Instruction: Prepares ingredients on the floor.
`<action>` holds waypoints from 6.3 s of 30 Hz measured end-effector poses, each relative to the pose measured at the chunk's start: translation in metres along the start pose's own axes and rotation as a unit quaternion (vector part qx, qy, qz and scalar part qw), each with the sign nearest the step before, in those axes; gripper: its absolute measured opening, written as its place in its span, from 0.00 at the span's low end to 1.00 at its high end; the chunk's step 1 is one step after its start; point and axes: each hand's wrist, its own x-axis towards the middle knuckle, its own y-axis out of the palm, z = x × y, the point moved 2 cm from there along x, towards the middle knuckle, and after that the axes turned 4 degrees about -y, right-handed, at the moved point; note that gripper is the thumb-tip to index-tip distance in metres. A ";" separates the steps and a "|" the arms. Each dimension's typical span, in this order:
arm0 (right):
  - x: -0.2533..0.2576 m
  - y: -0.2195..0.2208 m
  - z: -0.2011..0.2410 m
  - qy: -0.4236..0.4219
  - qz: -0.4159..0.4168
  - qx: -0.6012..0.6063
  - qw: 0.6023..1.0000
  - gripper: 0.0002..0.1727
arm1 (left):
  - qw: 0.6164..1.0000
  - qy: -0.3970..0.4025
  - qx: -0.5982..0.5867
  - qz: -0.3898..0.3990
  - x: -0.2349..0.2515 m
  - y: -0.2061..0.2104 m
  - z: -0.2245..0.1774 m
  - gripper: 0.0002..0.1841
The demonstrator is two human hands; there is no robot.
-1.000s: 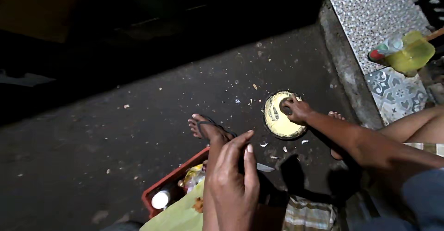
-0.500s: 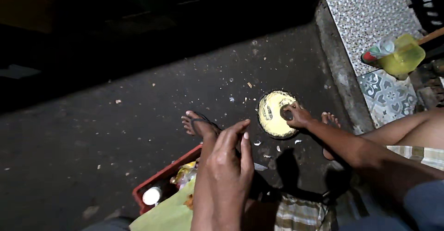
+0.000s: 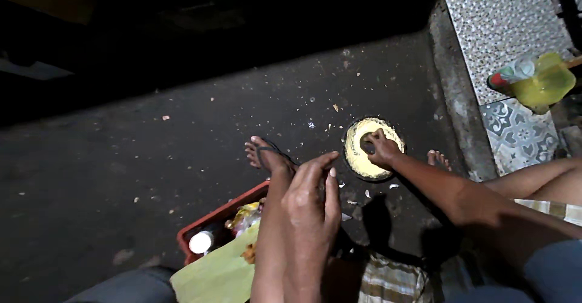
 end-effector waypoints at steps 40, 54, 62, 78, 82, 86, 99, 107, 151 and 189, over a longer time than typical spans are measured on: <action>-0.034 0.016 0.037 -0.063 0.120 -0.125 0.983 0.37 | 0.999 -0.016 -0.019 -0.046 -0.014 -0.015 0.008 0.16; -0.027 0.017 0.037 -0.046 0.108 -0.118 0.986 0.38 | 0.998 -0.018 -0.029 -0.055 -0.015 -0.019 0.007 0.15; 0.040 -0.058 0.040 0.061 0.082 0.110 0.989 0.39 | 0.999 -0.016 -0.032 -0.041 -0.015 -0.015 0.009 0.15; 0.015 -0.019 0.039 0.142 0.016 0.194 0.970 0.43 | 0.998 -0.015 -0.028 -0.046 -0.009 -0.011 0.007 0.15; 0.001 -0.001 0.061 0.053 0.064 0.030 0.996 0.39 | 0.998 -0.017 -0.035 -0.044 -0.010 -0.012 0.007 0.15; -0.018 0.012 0.044 -0.024 0.086 -0.104 0.990 0.36 | 0.998 -0.020 -0.036 -0.045 -0.011 -0.014 0.008 0.15; -0.026 0.022 0.058 -0.039 0.107 -0.112 0.987 0.37 | 0.997 -0.010 -0.048 -0.059 -0.012 -0.020 0.007 0.15; -0.007 0.004 0.088 0.123 0.061 0.042 0.990 0.43 | 0.997 -0.004 -0.056 -0.051 -0.009 -0.017 0.003 0.14; 0.001 -0.042 -0.020 0.067 0.033 0.101 0.992 0.41 | 1.000 -0.003 -0.012 -0.015 -0.003 -0.005 0.002 0.15; -0.022 0.001 0.015 -0.027 0.087 -0.070 0.993 0.35 | 1.000 0.005 -0.026 0.006 -0.006 -0.001 0.003 0.15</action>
